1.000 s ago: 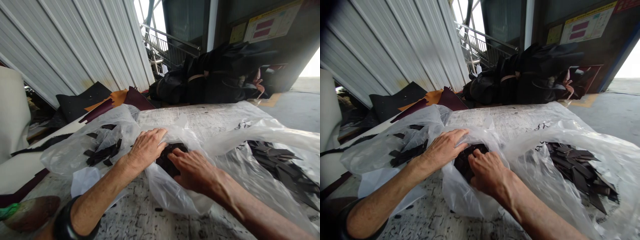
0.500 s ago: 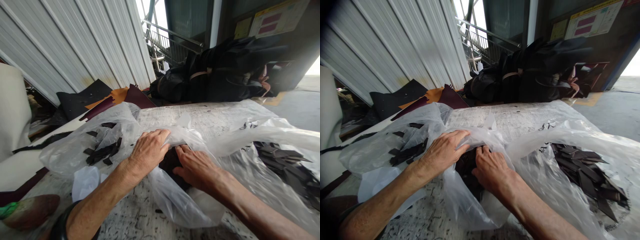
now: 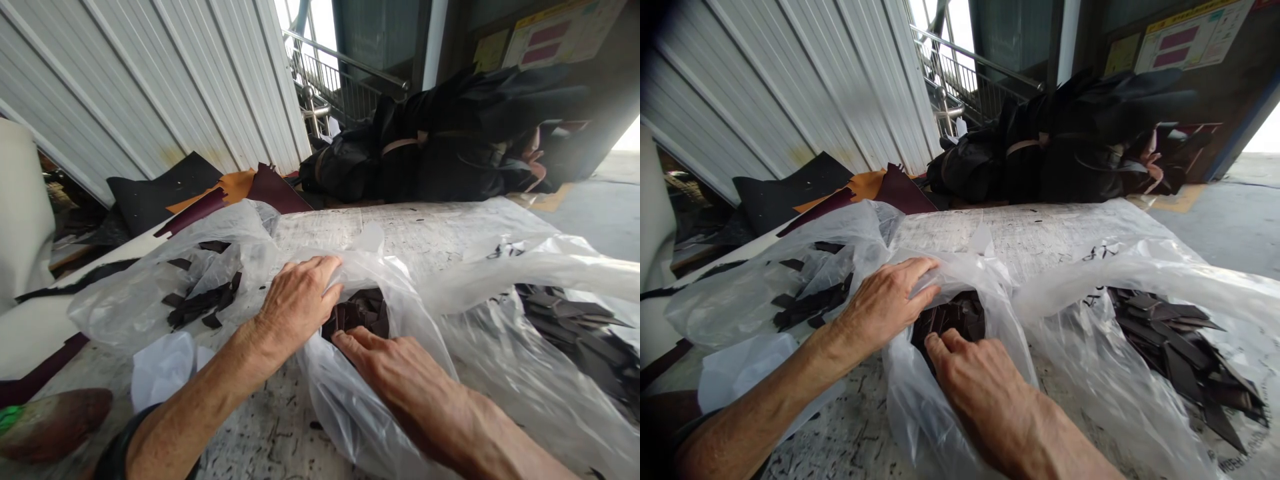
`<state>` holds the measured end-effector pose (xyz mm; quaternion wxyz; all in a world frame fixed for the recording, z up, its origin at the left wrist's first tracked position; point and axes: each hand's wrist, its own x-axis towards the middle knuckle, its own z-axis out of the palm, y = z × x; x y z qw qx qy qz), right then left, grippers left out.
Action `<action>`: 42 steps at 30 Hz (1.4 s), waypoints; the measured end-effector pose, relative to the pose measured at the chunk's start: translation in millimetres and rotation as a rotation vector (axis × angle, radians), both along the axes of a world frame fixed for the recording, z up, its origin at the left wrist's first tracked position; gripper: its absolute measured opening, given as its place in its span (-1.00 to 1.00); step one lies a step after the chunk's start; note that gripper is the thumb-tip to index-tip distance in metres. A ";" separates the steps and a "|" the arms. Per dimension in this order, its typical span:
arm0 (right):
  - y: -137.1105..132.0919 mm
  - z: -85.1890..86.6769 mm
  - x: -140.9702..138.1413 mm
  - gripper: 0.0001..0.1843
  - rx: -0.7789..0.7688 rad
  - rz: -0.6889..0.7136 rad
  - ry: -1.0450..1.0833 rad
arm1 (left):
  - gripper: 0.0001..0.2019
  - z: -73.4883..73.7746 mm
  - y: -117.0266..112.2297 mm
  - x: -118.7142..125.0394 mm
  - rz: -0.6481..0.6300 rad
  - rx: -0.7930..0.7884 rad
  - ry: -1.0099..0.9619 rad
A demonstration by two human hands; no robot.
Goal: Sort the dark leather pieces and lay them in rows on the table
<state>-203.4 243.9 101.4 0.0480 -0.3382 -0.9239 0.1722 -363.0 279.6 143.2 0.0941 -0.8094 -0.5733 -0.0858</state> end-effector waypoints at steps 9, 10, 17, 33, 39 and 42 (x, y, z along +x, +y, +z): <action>-13.0 9.1 8.8 -0.54 -0.169 0.078 0.018 | -0.72 -5.7 -2.2 11.4 0.038 -0.089 0.108; -12.1 8.0 9.5 -0.61 -0.177 0.062 0.024 | -0.74 -7.3 -2.3 12.3 0.043 -0.082 0.123; 3.8 -18.9 10.8 -0.65 0.098 -0.330 -0.003 | -0.80 -14.3 -2.7 10.7 0.026 -0.071 0.129; 8.5 -17.1 19.7 -0.78 -0.175 -0.060 0.221 | -0.62 -22.7 -3.6 20.0 0.049 -0.099 0.242; 20.1 -15.5 17.8 -0.77 -0.131 -0.300 0.221 | -0.71 -14.7 -2.3 14.6 0.063 -0.103 0.219; 22.6 -14.6 15.0 -0.76 -0.037 -0.363 0.118 | -0.61 -10.4 0.0 12.9 0.070 -0.125 0.171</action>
